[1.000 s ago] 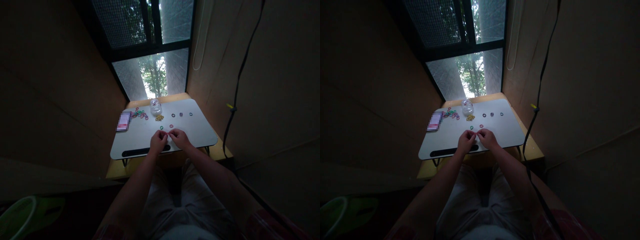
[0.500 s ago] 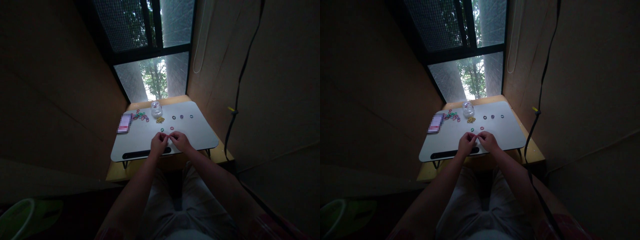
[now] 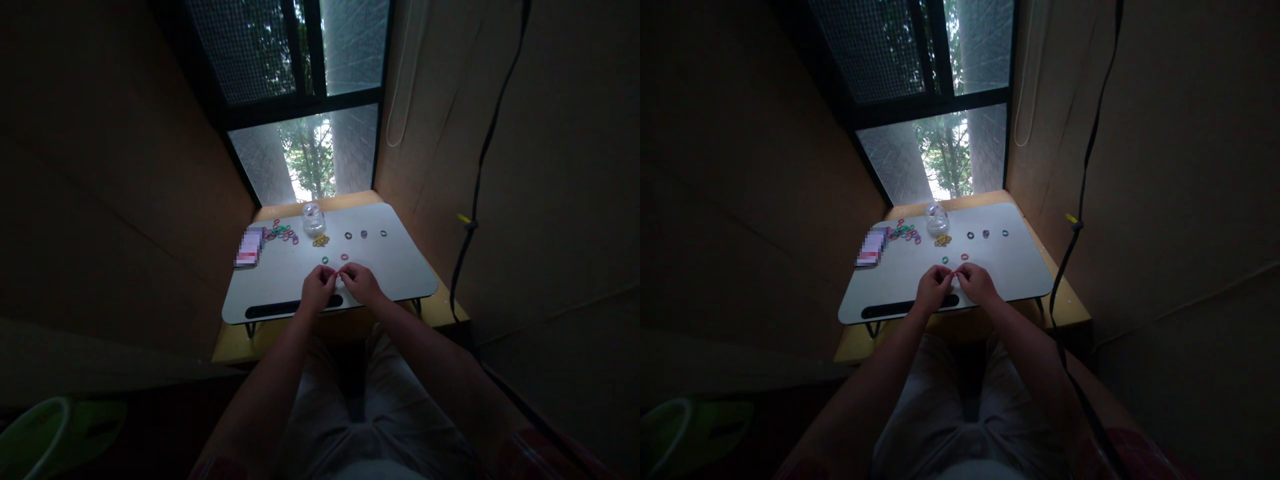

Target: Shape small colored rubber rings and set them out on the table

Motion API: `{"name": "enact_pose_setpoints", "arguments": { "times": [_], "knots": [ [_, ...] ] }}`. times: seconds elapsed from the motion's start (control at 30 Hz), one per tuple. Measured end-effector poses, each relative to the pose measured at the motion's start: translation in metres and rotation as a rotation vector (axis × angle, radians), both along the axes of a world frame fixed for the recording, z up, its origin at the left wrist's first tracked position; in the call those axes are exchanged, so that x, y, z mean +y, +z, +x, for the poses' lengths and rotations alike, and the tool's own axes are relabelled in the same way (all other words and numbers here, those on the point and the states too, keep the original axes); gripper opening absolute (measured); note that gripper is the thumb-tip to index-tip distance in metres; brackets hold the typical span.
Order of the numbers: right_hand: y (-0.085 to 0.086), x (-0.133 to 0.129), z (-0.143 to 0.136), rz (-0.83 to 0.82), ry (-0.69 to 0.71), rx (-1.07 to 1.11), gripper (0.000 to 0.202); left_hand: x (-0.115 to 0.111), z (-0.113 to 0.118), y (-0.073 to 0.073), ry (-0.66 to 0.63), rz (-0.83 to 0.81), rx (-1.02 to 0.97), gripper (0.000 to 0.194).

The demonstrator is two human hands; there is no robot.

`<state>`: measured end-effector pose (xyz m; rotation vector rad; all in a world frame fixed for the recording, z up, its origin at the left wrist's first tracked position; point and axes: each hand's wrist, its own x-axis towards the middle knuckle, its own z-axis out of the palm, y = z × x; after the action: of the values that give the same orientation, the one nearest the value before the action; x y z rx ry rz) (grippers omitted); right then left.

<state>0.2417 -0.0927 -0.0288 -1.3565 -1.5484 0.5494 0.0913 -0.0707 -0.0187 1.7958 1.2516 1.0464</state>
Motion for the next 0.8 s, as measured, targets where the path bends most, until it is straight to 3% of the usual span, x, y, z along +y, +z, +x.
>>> {"name": "enact_pose_setpoints", "arguments": {
  "times": [0.33,0.8],
  "knots": [
    [0.006,-0.0032,-0.0005,-0.004,-0.005,-0.02,0.012,-0.0013,-0.0004,-0.0007,-0.003,0.01,0.004,0.021],
    [0.0005,-0.0028,-0.0013,0.001,0.025,0.026,0.013,-0.0002,-0.0007,-0.0022,0.004,0.022,0.018,0.02]
  ]
}}
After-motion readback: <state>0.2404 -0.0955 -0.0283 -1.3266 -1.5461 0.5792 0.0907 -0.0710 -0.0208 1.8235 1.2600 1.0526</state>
